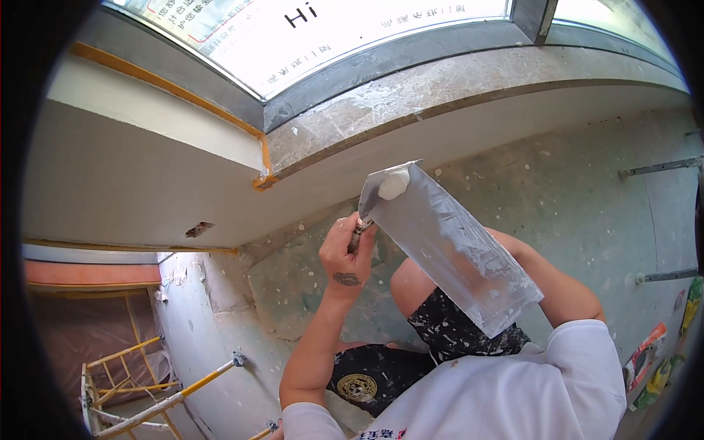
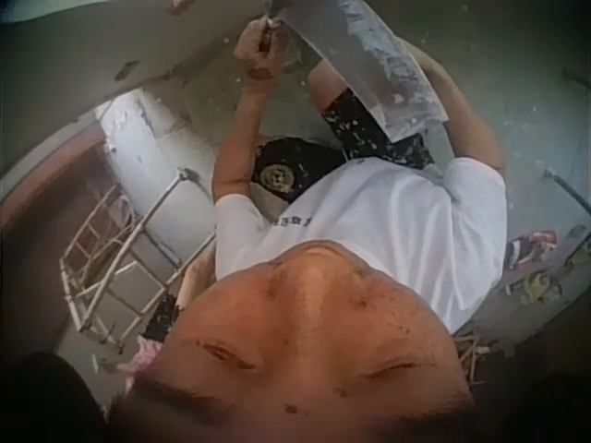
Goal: Applying and smoothing putty or plaster on walls and edges using a trowel and putty knife.
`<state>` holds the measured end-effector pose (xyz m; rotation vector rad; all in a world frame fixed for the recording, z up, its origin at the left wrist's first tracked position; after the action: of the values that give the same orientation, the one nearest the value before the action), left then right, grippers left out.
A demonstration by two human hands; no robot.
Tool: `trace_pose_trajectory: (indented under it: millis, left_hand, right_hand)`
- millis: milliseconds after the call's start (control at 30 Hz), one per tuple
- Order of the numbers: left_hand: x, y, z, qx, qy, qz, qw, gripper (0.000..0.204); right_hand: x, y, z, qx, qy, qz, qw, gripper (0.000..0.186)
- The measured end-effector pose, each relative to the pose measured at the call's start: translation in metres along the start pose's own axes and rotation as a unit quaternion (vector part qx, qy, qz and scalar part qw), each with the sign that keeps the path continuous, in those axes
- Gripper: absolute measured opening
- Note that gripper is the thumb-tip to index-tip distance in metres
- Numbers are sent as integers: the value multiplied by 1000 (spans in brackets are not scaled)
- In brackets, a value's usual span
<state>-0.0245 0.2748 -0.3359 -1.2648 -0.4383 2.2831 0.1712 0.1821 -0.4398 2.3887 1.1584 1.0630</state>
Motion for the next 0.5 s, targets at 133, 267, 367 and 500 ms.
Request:
trace_pose_trajectory:
  millis: [133,267,367,500]
  left_hand:
    - [-17,-3,3,-10,-125,-118,985,25]
    - [7,-6,-13,51,-228,-107,967,25]
    - [86,21,-18,81,69,275,956,23]
    - [85,20,-19,76,241,306,918,22]
  right_hand:
    - [-8,3,-9,31,-31,-37,998,47]
    - [-8,0,14,63,10,41,997,46]
    - [-6,8,62,-55,-83,70,993,41]
    - [12,23,140,-152,-63,151,975,34]
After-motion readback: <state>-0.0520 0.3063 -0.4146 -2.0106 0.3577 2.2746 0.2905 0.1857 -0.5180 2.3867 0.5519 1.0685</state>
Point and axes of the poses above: each hand's wrist, its own y-axis away from the middle knuckle, its own z-axis out of the back of the hand, x = y × z, the point moved 10 cm from there along -y, towards the middle knuckle, and after that the axes turned 5 degrees about -z, right-handed, at the moved point
